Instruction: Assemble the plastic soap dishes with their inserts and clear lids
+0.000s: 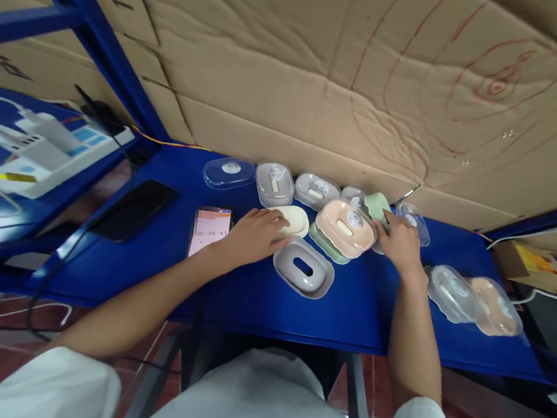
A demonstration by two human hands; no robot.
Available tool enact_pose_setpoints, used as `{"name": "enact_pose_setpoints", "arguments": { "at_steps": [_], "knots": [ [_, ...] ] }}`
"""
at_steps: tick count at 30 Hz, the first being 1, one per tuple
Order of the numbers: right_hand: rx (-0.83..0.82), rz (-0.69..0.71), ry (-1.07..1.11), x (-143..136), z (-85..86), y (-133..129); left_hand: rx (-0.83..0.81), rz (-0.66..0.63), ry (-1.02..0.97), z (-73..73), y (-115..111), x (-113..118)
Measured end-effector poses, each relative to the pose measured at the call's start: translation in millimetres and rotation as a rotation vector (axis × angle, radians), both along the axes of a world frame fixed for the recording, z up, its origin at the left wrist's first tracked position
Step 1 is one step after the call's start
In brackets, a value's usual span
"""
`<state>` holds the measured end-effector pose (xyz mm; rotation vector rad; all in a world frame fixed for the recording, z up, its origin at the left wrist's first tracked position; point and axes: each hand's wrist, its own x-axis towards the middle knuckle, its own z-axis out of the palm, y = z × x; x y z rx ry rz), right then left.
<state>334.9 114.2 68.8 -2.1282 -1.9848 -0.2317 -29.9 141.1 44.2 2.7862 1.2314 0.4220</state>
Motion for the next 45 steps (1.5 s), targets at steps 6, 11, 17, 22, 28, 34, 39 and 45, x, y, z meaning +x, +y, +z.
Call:
{"name": "enact_pose_setpoints", "arguments": {
  "at_steps": [6, 11, 17, 22, 28, 34, 39, 45],
  "knots": [
    [0.105, -0.044, 0.158, 0, -5.6, 5, -0.14, 0.014, -0.021, -3.6, 7, -2],
    [0.158, -0.133, 0.156, -2, 3.0, 1, -0.139, -0.03, 0.017, -6.7, 13, -6],
    [0.129, -0.318, 0.035, 13, -0.3, -2, -0.1, -0.069, -0.05, -6.4, 14, -7],
    [0.168, -0.238, 0.138, 27, -2.3, 2, -0.089, -0.044, -0.118, 0.5, 12, -9],
    [0.085, 0.379, 0.29, -28, 18.8, -20, -0.018, -0.075, -0.028, -7.9, 7, -3],
    [0.012, 0.422, 0.393, -59, 21.8, -28, 0.014, -0.043, -0.055, -13.4, 4, 0],
    [0.214, 0.168, 0.302, -20, 30.8, -27, 0.046, -0.25, -0.22, 4.9, -6, 4],
    [0.237, 0.04, 0.252, -2, 11.6, -20, 0.03, -0.525, -0.201, 6.2, -28, 15]
  ]
}}
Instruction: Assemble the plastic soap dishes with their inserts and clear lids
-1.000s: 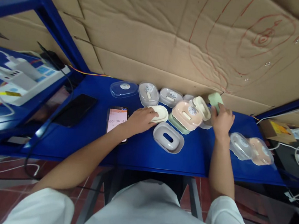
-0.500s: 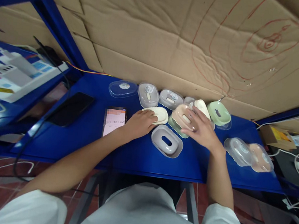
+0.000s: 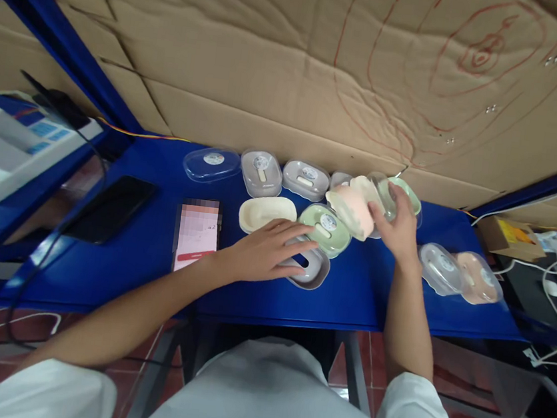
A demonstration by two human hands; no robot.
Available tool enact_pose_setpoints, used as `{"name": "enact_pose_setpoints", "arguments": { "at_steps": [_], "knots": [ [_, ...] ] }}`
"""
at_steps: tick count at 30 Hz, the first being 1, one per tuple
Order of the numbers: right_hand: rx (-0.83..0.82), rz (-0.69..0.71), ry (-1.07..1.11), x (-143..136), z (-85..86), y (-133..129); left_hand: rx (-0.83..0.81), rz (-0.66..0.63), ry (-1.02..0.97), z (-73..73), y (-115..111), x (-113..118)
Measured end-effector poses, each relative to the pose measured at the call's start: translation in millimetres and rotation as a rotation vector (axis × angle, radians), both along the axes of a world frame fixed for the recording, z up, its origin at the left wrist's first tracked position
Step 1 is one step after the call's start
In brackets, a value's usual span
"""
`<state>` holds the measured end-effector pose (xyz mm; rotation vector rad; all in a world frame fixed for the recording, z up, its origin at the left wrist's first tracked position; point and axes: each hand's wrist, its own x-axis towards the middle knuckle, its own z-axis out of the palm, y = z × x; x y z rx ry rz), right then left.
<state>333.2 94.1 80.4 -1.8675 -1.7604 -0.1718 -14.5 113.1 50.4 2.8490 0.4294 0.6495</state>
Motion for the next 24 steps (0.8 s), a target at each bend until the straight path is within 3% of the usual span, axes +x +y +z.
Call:
{"name": "enact_pose_setpoints", "arguments": {
  "at_steps": [4, 8, 11, 15, 19, 24],
  "knots": [
    [0.037, 0.011, -0.105, -19, -7.4, -7, 0.079, -0.005, 0.052, -10.2, -6, 8],
    [-0.03, 0.105, -0.119, -40, -9.6, -44, 0.111, 0.012, 0.074, -14.3, -6, 10],
    [-0.133, 0.187, -0.115, -41, -24.4, -80, 0.107, 0.029, 0.096, -12.0, -6, 10],
    [-0.132, 0.117, -0.085, -28, -51.9, -113, 0.117, 0.079, 0.149, -7.7, -4, 8],
    [-0.129, 0.118, -0.07, -19, -64.7, -124, 0.12, 0.094, 0.149, -8.5, 0, 6],
    [-0.153, 0.117, -0.034, -18, -54.5, -115, 0.138, 0.097, 0.155, -9.1, 3, 5]
  ]
}}
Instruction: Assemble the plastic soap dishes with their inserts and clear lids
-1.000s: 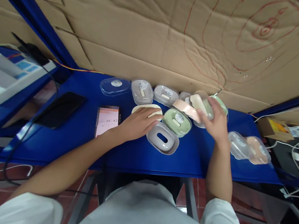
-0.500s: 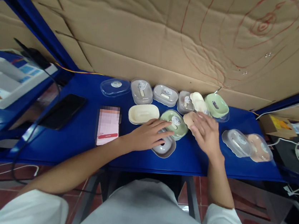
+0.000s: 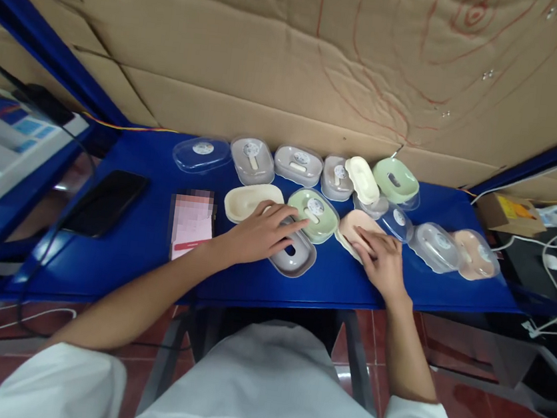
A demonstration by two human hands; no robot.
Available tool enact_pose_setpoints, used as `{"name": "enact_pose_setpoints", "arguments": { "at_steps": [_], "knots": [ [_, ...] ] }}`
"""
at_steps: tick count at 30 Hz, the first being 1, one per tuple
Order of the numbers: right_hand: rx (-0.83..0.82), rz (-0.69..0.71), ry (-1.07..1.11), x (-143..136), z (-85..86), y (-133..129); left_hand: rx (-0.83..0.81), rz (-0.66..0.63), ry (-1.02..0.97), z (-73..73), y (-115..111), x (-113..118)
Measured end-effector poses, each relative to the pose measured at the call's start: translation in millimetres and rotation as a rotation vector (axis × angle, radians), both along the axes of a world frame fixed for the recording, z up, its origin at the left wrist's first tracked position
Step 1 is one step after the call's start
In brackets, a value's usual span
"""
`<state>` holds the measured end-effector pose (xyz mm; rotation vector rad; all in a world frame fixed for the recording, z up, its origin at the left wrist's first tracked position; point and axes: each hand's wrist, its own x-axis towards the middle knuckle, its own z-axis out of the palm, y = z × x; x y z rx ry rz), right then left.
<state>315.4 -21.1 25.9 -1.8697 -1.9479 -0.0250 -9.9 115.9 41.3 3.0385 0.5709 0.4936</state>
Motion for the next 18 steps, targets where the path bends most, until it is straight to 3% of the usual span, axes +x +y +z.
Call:
{"name": "enact_pose_setpoints", "arguments": {
  "at_steps": [5, 9, 11, 14, 16, 18],
  "knots": [
    [0.019, 0.026, -0.082, -31, 24.9, 27, 0.011, -0.008, -0.014, 1.9, 1, -2],
    [-0.11, 0.353, -0.056, -54, 42.1, 71, 0.01, -0.009, -0.023, 0.2, 3, -3],
    [-0.175, 0.426, 0.024, -51, 49.3, 91, 0.024, -0.015, -0.011, -1.3, 3, -3],
    [-0.094, 0.356, 0.121, -38, 58.1, 104, 0.077, -0.022, 0.019, -3.3, 1, -2],
    [0.071, 0.278, 0.077, -35, 60.7, 99, 0.107, -0.016, 0.031, -4.0, -1, -2],
    [0.124, 0.328, 0.002, -42, 59.1, 86, 0.116, -0.004, 0.033, -4.1, -2, -3]
  ]
}}
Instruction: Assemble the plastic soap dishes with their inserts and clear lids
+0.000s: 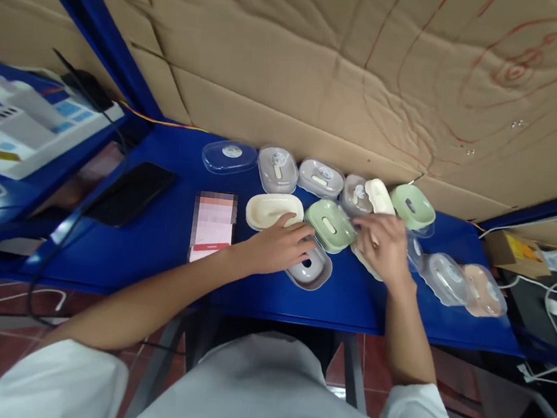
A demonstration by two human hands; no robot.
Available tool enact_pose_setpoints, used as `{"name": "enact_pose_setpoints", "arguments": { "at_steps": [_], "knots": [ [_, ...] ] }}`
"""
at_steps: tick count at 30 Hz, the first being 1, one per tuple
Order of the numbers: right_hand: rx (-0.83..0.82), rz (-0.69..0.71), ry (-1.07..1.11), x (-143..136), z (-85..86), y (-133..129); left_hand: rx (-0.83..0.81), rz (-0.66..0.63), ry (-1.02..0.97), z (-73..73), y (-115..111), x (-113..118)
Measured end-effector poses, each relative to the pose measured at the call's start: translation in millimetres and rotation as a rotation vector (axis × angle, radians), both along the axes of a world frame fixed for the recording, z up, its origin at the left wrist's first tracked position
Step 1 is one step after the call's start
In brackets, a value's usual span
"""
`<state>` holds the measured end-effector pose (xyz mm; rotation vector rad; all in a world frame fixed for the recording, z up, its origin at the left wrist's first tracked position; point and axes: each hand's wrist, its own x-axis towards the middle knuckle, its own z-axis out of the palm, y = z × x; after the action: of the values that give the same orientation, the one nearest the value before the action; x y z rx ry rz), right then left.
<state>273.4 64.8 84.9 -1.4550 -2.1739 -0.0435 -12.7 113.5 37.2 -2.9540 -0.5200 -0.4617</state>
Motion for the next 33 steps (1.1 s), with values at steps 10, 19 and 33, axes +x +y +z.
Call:
{"name": "enact_pose_setpoints", "arguments": {
  "at_steps": [10, 19, 33],
  "knots": [
    [-0.275, -0.106, -0.449, -37, -30.9, -15, -0.029, 0.015, 0.039, 2.1, 4, -4],
    [-0.256, 0.092, -0.249, -26, -30.4, -1, -0.093, -0.006, -0.03, 1.2, 5, -1],
    [-0.083, -0.125, -0.054, 14, -10.9, 28, -0.114, -0.026, -0.03, -1.9, 5, -2]
  ]
}}
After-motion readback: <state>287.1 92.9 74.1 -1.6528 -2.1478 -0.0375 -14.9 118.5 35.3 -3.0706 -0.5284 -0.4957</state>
